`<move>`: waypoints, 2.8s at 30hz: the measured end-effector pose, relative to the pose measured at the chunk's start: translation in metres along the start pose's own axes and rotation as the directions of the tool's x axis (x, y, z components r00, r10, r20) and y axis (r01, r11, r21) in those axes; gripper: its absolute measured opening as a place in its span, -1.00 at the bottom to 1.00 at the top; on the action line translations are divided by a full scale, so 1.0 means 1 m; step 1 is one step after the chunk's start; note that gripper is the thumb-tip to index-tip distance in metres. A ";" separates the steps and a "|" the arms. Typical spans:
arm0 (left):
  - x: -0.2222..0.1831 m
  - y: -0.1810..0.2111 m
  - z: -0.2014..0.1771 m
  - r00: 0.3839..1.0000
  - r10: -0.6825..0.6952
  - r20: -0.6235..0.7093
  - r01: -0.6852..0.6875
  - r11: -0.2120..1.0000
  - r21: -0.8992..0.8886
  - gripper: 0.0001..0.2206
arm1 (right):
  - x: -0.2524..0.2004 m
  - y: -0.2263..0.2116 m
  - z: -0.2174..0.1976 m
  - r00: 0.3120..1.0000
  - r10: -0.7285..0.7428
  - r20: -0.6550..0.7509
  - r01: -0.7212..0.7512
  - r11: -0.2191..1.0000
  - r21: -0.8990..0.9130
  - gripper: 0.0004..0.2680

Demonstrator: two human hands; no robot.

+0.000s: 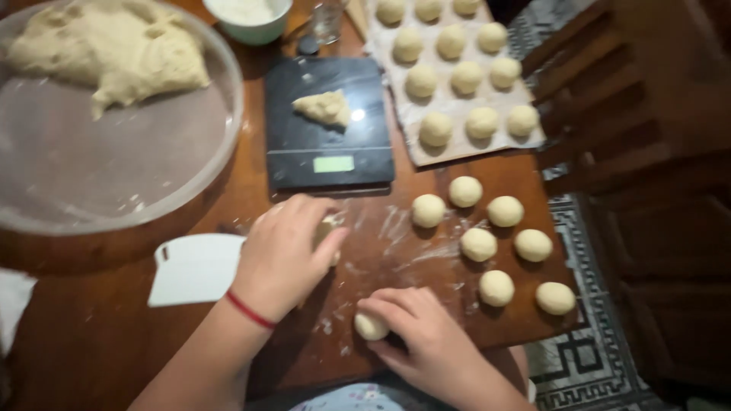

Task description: Portion dough using a digital scale and roll it into small balls by hand.

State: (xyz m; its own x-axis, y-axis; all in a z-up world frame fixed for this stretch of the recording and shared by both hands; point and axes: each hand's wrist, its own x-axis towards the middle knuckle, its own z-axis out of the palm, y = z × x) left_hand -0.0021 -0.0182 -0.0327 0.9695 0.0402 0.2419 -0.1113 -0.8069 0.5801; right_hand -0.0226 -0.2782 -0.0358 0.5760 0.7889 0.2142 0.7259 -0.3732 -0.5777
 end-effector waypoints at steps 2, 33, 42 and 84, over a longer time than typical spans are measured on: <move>-0.002 -0.006 0.002 1.000 -0.012 0.012 0.011 0.996 0.083 -0.64 | 0.005 -0.003 -0.013 0.996 0.089 -0.009 -0.088 0.993 0.076 -0.72; 0.000 0.035 -0.026 0.712 -0.027 0.702 0.426 0.811 -0.401 -0.76 | 0.035 0.020 -0.037 0.996 0.036 -0.076 -0.034 0.999 0.032 -0.83; 0.000 0.032 -0.018 0.754 0.018 0.657 0.367 0.817 -0.444 -0.81 | 0.036 0.022 -0.047 0.966 0.077 -0.246 -0.072 0.997 0.032 -0.90; -0.011 0.044 0.015 0.651 -0.106 0.751 0.613 0.657 -0.438 -0.74 | 0.243 0.126 -0.046 0.950 0.259 -0.172 -0.299 0.915 -0.270 -0.80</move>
State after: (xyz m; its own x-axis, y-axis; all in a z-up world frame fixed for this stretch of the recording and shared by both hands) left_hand -0.0142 -0.0631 -0.0212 0.8075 -0.3307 -0.4885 0.4253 -0.2476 0.8705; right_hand 0.2264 -0.1562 -0.0206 0.8004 0.5689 0.1892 0.5939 -0.7092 -0.3800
